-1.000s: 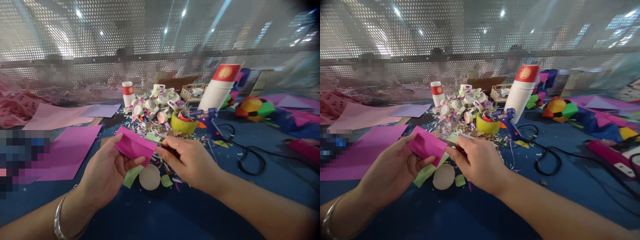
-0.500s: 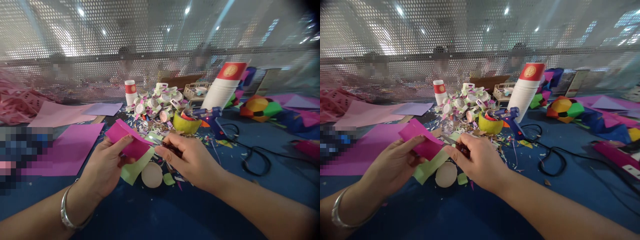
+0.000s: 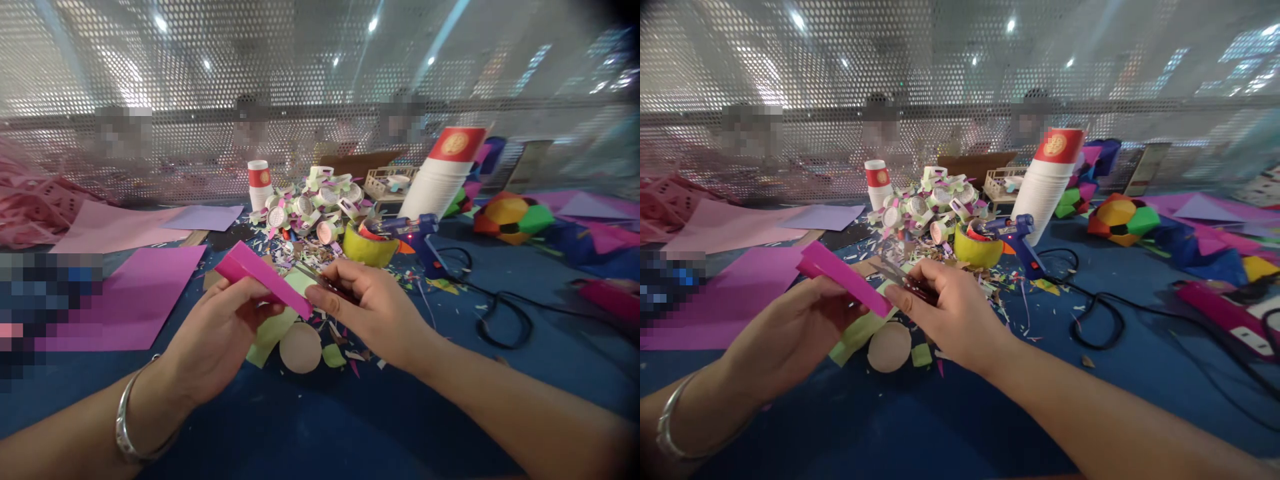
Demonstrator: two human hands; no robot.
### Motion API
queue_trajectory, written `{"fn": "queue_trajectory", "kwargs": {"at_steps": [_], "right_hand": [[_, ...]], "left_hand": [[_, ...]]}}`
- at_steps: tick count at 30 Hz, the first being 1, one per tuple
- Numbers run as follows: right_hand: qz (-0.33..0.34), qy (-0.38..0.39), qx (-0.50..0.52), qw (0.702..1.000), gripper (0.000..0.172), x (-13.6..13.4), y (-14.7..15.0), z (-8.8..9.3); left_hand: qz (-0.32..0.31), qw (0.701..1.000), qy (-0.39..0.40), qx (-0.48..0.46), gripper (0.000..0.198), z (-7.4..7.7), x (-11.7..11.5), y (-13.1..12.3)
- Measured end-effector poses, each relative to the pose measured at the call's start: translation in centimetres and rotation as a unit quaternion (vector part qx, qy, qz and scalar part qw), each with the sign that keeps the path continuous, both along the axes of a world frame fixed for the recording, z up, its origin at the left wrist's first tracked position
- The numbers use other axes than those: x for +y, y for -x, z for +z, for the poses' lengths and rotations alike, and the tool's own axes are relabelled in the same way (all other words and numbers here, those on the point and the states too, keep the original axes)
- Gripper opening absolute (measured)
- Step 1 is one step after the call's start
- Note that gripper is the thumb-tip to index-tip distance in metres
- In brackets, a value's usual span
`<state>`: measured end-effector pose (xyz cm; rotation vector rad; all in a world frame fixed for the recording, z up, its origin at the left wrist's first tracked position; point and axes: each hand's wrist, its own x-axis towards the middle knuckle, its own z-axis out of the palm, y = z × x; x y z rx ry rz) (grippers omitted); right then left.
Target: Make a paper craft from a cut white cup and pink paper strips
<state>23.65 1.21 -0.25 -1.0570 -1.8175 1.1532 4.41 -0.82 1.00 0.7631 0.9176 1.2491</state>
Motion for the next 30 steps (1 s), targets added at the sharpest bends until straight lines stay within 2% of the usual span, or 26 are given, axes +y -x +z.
{"fn": "queue_trajectory", "kwargs": {"at_steps": [4,9,14,19,21,25,30], "right_hand": [[0.017,0.023,0.022,0.999,0.034,0.2,0.3,0.1],[0.061,0.061,0.072,0.994,0.028,0.0,1.2,0.3],[0.085,0.144,0.163,0.972,0.020,-0.2,1.4,0.2],[0.126,0.222,0.235,0.938,0.020,-0.5,1.3,0.2],[0.122,0.242,0.248,0.930,0.021,-0.6,1.4,0.4],[0.091,0.248,0.278,0.924,0.025,-0.6,1.5,0.8],[0.098,0.209,0.287,0.930,0.023,-0.4,1.1,0.7]], "left_hand": [[-0.050,0.994,0.043,-0.084,0.016,0.6,-0.3,-0.2],[-0.129,0.985,0.047,-0.107,0.012,0.6,-0.4,-0.5],[-0.156,0.981,0.069,-0.089,0.012,0.5,-0.8,-0.8],[-0.174,0.978,0.111,-0.043,0.011,0.5,-0.9,-1.0],[-0.194,0.974,0.112,-0.034,0.015,0.5,-0.8,-1.0],[-0.225,0.966,0.120,-0.052,0.017,0.5,-0.8,-0.6],[-0.277,0.953,0.121,-0.027,0.027,0.6,-0.6,0.5]]}}
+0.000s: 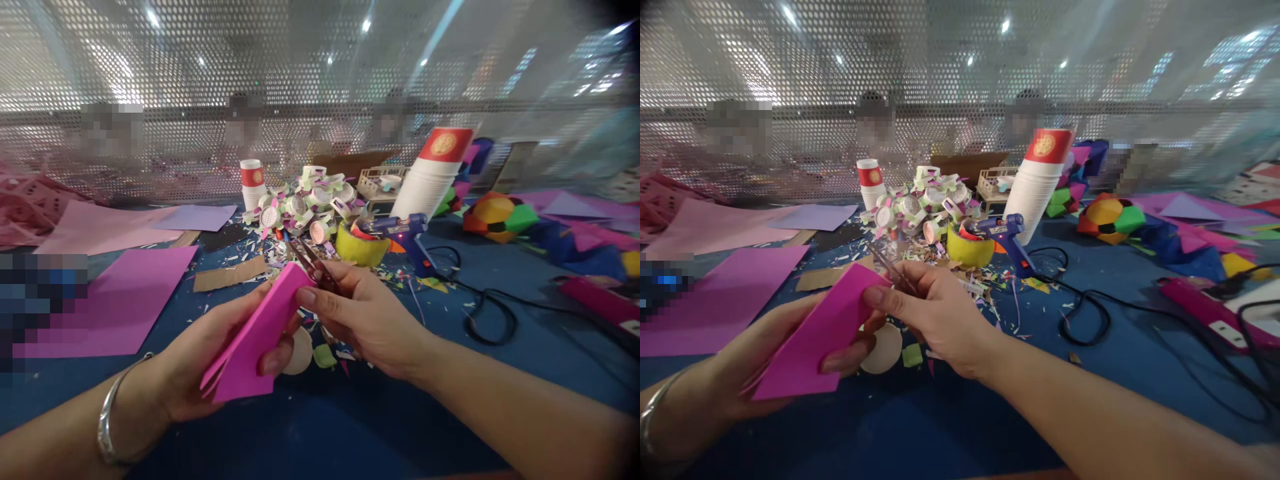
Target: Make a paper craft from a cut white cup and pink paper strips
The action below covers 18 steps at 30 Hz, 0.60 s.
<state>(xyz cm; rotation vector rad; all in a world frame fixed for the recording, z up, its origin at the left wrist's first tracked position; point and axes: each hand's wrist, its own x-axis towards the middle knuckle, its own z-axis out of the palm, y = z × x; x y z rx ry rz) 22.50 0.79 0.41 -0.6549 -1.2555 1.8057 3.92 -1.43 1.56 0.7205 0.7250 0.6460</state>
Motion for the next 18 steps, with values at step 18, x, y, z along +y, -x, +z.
{"fn": "queue_trajectory", "kwargs": {"at_steps": [18], "right_hand": [[-0.074,-0.149,-0.087,0.982,0.014,0.9,-1.0,-0.6]], "left_hand": [[0.139,0.975,-0.141,0.095,0.015,-0.3,1.5,2.1]]}}
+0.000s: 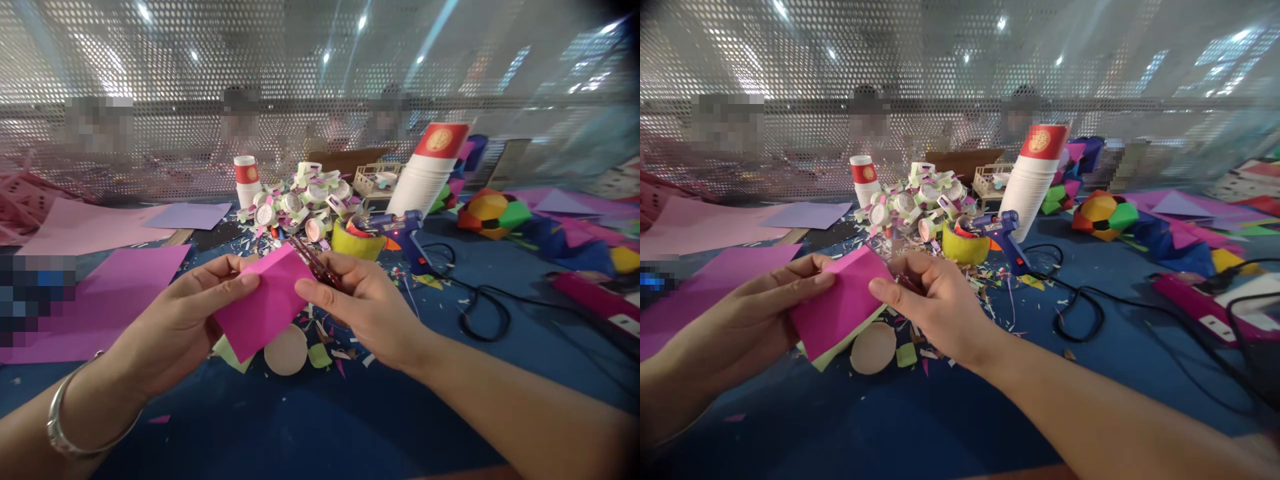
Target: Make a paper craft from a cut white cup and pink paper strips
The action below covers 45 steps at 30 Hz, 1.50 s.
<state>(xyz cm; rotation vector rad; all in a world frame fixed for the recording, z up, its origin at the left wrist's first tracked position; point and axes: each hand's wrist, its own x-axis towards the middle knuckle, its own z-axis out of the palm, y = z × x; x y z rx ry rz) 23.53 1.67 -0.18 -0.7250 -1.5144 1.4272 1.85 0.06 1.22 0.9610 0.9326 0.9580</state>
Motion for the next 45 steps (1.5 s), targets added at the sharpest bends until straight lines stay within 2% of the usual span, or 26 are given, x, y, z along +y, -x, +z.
{"fn": "queue_trajectory", "kwargs": {"at_steps": [3,6,8,11,16,19,22,25,31,35,40,45], "right_hand": [[0.011,-0.008,-0.006,1.000,0.016,-0.1,-0.1,0.1],[-0.002,-0.012,-0.036,0.999,0.016,-0.1,0.0,0.1],[-0.013,-0.020,-0.054,0.998,0.016,-0.1,0.0,0.2],[-0.023,-0.032,-0.073,0.997,0.019,-0.1,0.1,0.3],[-0.011,-0.024,-0.080,0.996,0.020,-0.1,0.2,0.2],[-0.024,-0.027,-0.090,0.995,0.020,-0.1,0.1,0.2],[-0.047,-0.045,-0.104,0.992,0.020,-0.1,-0.1,0.2],[-0.055,-0.051,-0.100,0.992,0.022,0.0,-0.2,0.2],[-0.047,-0.020,-0.095,0.994,0.026,0.2,-0.5,0.0],[-0.046,0.011,-0.106,0.993,0.036,0.4,-1.0,-0.3],[-0.061,0.021,-0.139,0.988,0.041,0.5,-1.2,-0.3],[-0.022,0.027,-0.162,0.986,0.042,0.6,-1.2,-0.2]], "left_hand": [[-0.043,0.997,-0.036,0.060,0.015,-0.3,0.1,0.1],[-0.071,0.980,-0.115,0.146,0.016,-0.5,0.0,-0.1],[-0.057,0.968,-0.159,0.183,0.018,-0.4,-0.2,-0.4],[0.003,0.964,-0.181,0.193,0.027,0.0,-0.4,-0.7],[0.052,0.978,-0.155,0.131,0.043,0.4,-0.5,-0.7],[0.073,0.989,-0.109,0.065,0.049,0.2,-0.5,-0.8],[0.036,0.999,-0.035,0.013,0.035,-0.2,-0.4,-1.0],[-0.015,0.999,-0.002,0.037,0.021,-0.5,-0.5,-1.1],[0.043,0.989,-0.089,0.108,0.014,-0.3,-0.1,-0.4],[0.079,0.988,-0.093,0.092,0.012,-0.1,0.4,0.2],[0.100,0.986,-0.106,0.079,0.015,-0.1,0.8,0.5],[0.096,0.985,-0.105,0.095,0.020,0.0,0.8,0.4]]}}
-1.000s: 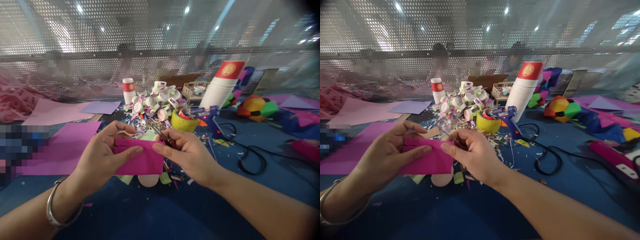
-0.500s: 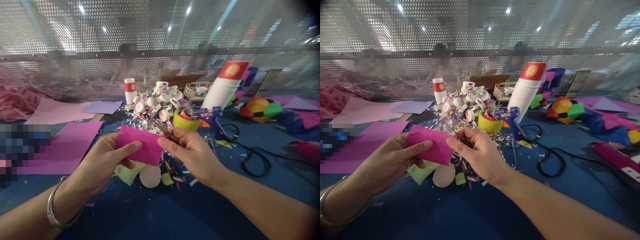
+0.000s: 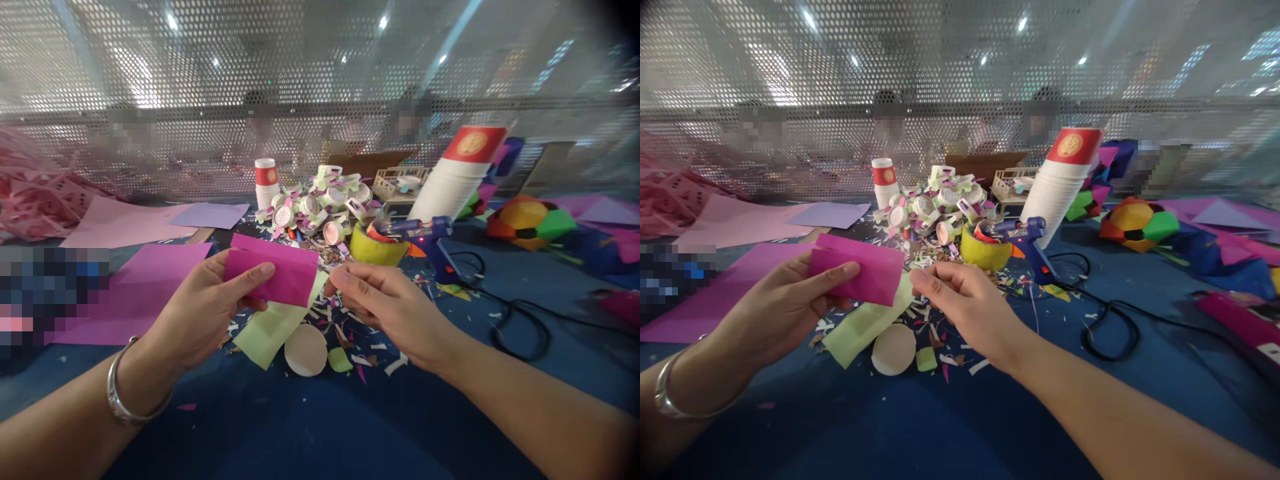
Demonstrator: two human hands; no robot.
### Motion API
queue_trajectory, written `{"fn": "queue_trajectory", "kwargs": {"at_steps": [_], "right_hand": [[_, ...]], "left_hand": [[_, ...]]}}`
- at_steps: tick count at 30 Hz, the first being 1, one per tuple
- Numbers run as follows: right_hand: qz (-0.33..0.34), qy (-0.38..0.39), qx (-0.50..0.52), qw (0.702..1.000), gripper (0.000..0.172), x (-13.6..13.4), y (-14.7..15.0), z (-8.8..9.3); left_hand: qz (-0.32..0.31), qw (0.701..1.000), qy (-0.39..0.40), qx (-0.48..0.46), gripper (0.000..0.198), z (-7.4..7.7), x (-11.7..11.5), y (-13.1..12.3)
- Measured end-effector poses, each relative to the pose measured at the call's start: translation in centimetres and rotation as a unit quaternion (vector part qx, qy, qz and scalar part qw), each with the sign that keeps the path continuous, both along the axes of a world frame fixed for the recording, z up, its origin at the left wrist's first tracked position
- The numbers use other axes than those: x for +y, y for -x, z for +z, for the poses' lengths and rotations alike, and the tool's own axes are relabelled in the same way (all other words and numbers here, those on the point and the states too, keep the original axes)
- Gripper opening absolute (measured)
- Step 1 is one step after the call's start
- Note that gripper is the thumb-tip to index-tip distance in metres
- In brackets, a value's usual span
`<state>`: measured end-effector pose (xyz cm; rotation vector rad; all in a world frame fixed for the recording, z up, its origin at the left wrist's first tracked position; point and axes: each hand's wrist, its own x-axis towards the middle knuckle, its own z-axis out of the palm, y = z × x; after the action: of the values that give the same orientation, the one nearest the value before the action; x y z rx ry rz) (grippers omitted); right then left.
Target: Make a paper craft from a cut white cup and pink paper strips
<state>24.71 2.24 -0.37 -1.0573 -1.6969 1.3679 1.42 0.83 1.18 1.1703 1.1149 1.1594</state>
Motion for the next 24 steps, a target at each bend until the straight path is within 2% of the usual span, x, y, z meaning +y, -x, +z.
{"fn": "queue_trajectory", "kwargs": {"at_steps": [4,15,24], "right_hand": [[0.018,0.007,-0.008,1.000,0.042,0.00,0.04,0.19],[0.040,-0.034,-0.023,0.998,0.044,-0.04,0.05,0.36],[0.034,-0.057,-0.057,0.996,0.048,-0.26,-0.18,0.34]], "left_hand": [[-0.008,1.000,0.008,0.006,0.019,0.04,-0.06,-0.17],[-0.027,0.999,-0.004,0.037,0.018,-0.11,-0.24,-0.24],[-0.033,0.999,-0.009,0.030,0.014,-0.25,-0.32,-0.09]]}}
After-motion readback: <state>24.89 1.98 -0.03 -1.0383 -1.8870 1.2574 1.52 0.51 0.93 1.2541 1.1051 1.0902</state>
